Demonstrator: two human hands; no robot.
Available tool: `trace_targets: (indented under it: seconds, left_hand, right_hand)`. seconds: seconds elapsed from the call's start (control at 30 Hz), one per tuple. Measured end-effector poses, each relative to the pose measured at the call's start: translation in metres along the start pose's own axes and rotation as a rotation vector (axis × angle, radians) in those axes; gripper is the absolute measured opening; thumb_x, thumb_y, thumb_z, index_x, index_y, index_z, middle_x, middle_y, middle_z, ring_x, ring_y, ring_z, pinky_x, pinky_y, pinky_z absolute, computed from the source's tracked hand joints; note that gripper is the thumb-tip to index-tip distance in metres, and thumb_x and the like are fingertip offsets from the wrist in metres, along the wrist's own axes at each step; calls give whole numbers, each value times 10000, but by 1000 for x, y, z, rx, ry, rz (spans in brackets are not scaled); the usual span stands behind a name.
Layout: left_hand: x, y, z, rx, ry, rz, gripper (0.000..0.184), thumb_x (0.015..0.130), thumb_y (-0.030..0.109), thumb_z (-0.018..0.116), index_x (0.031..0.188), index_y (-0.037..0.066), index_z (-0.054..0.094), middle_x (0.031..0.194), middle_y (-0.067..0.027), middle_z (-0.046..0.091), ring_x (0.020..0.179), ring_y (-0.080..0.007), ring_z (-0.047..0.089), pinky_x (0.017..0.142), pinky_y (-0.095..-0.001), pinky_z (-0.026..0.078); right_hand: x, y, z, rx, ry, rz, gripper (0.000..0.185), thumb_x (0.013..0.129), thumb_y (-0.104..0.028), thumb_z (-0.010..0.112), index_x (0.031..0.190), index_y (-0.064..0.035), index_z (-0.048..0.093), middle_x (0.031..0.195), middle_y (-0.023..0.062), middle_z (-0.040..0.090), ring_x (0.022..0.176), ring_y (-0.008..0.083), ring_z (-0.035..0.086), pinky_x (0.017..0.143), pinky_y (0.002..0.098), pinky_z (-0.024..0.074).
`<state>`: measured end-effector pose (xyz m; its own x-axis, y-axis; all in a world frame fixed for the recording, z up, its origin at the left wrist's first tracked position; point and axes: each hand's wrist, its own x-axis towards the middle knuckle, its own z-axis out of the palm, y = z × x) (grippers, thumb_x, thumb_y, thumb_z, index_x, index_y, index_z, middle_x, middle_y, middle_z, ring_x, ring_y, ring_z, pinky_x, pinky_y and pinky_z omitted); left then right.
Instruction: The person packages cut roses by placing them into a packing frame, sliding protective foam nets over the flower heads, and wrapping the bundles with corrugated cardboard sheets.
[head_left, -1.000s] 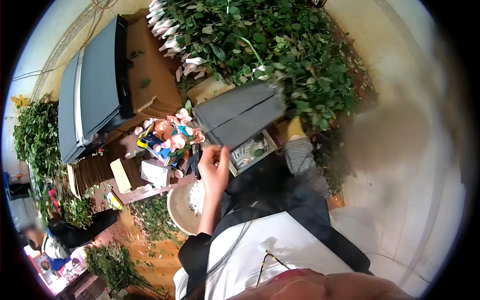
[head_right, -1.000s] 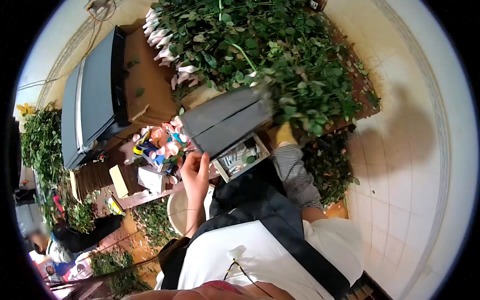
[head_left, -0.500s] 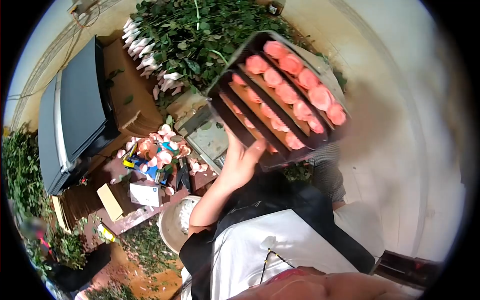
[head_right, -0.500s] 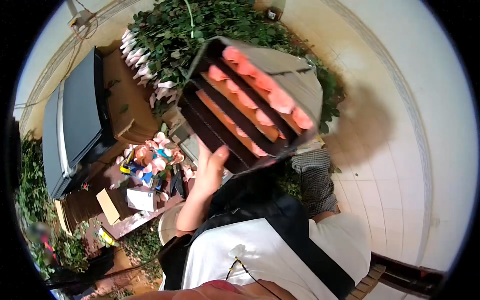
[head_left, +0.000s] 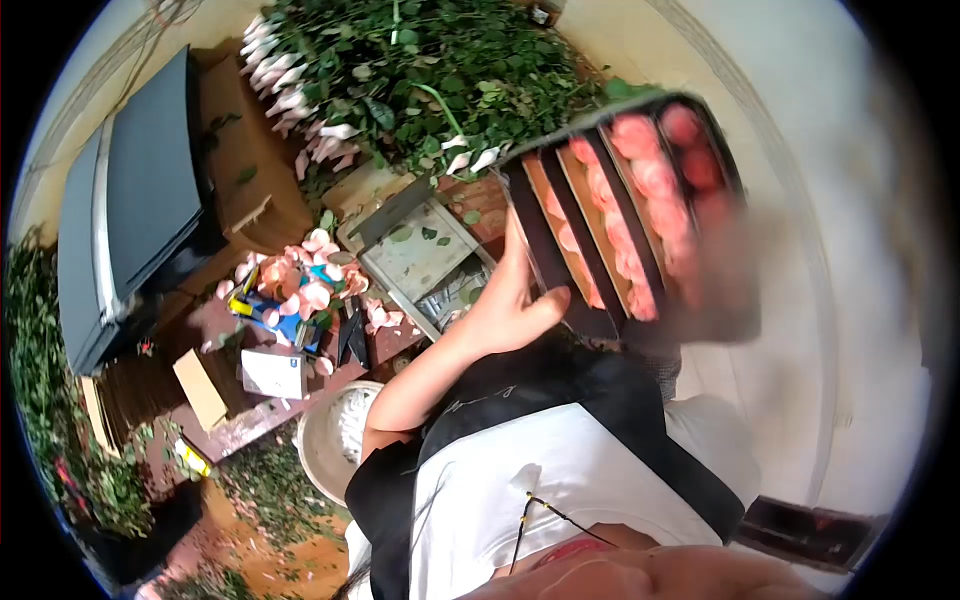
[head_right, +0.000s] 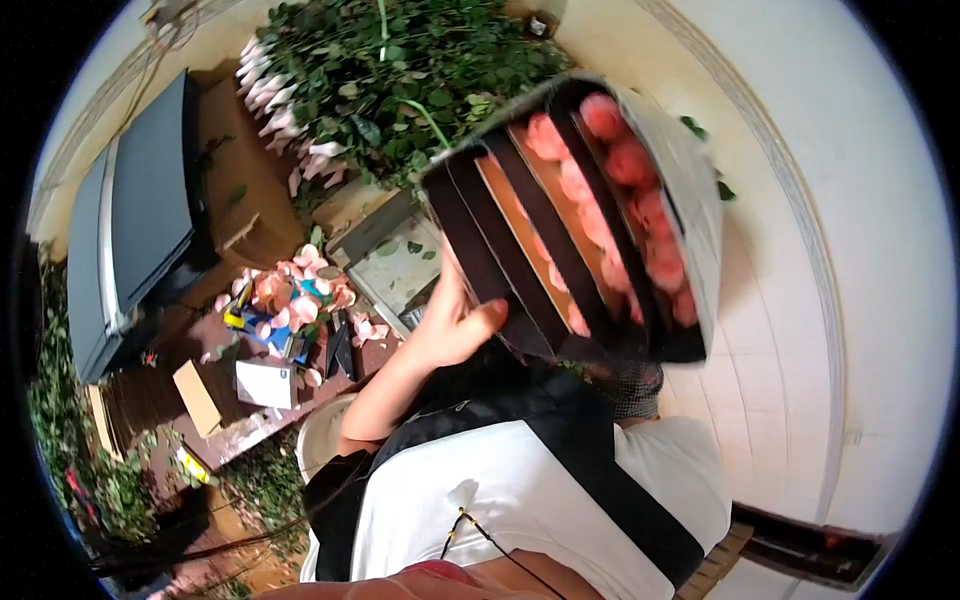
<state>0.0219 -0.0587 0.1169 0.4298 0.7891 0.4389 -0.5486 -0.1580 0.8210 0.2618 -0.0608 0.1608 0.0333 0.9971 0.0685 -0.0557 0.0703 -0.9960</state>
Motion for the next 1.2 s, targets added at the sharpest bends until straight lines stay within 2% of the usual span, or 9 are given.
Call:
trace_targets:
  seconds: [0.13,0.17,0.27,0.4,0.57,0.63,0.77,0.93,1.2]
  left_hand:
    - [-14,-57,-1,173,-114,79,918,821,52,610,1540,-45,49,1523,-172,305,1459,-253,242,1186,-382,212]
    - [-13,-67,3,199,-69,-51,822,854,55,634,1513,-48,153,1461,-203,395,1414,-294,363,1152,-375,301]
    - [-24,-103,-6,641,-85,-75,750,851,60,641,1488,11,247,1540,-268,289,1164,-500,546,946,-489,522]
    - [-28,-96,-40,617,316,-147,422,918,50,587,1335,-2,545,1322,-228,582,1158,-427,606,943,-439,523]
    - [-21,-59,-35,554,27,-40,919,858,379,769,1544,21,273,1587,-279,242,1475,-439,255,1200,-477,257]
    - [-29,-58,-15,683,-30,-83,1070,778,393,841,1570,40,214,1623,-278,107,1499,-461,173,1198,-489,260]
    - [-36,-69,-21,888,221,-19,1238,614,486,932,1576,118,246,1612,-314,66,1489,-508,151,1173,-545,276]
    - [-61,-78,-34,938,651,64,1523,507,551,957,1611,197,-30,1618,-314,20,1499,-503,125,1185,-554,241]
    - [-169,-105,0,1100,1369,218,1624,495,427,993,1576,78,-167,1648,-236,-11,1539,-387,28,1226,-457,129]
  right_hand:
    - [17,-12,-9,-123,-12,-20,413,961,-302,623,1336,-144,551,1344,84,616,1215,211,592,972,389,504]
    - [23,-13,-10,-148,-13,-24,410,960,-302,622,1334,-147,553,1343,83,617,1215,211,592,974,390,502]
    - [43,-14,-14,-217,-15,-14,402,959,-301,620,1328,-153,559,1340,78,619,1215,210,592,978,393,498]
    - [70,-7,-14,-268,-47,15,390,958,-300,616,1320,-163,567,1335,72,622,1215,209,592,984,397,492]
    - [105,21,-3,-304,-134,76,377,956,-298,612,1311,-174,576,1330,65,626,1215,207,592,992,403,485]
    - [118,36,2,-295,-181,99,372,956,-297,610,1307,-178,580,1327,62,627,1215,207,591,995,405,482]
    - [146,72,20,-250,-345,167,362,955,-296,607,1299,-188,588,1323,56,630,1215,205,591,1001,410,476]
    - [179,118,59,-212,-672,275,350,953,-294,602,1289,-199,598,1317,48,634,1216,204,591,1008,415,469]
    - [182,167,194,-230,-1217,284,333,950,-292,596,1274,-217,614,1308,36,640,1216,201,590,1020,424,458]
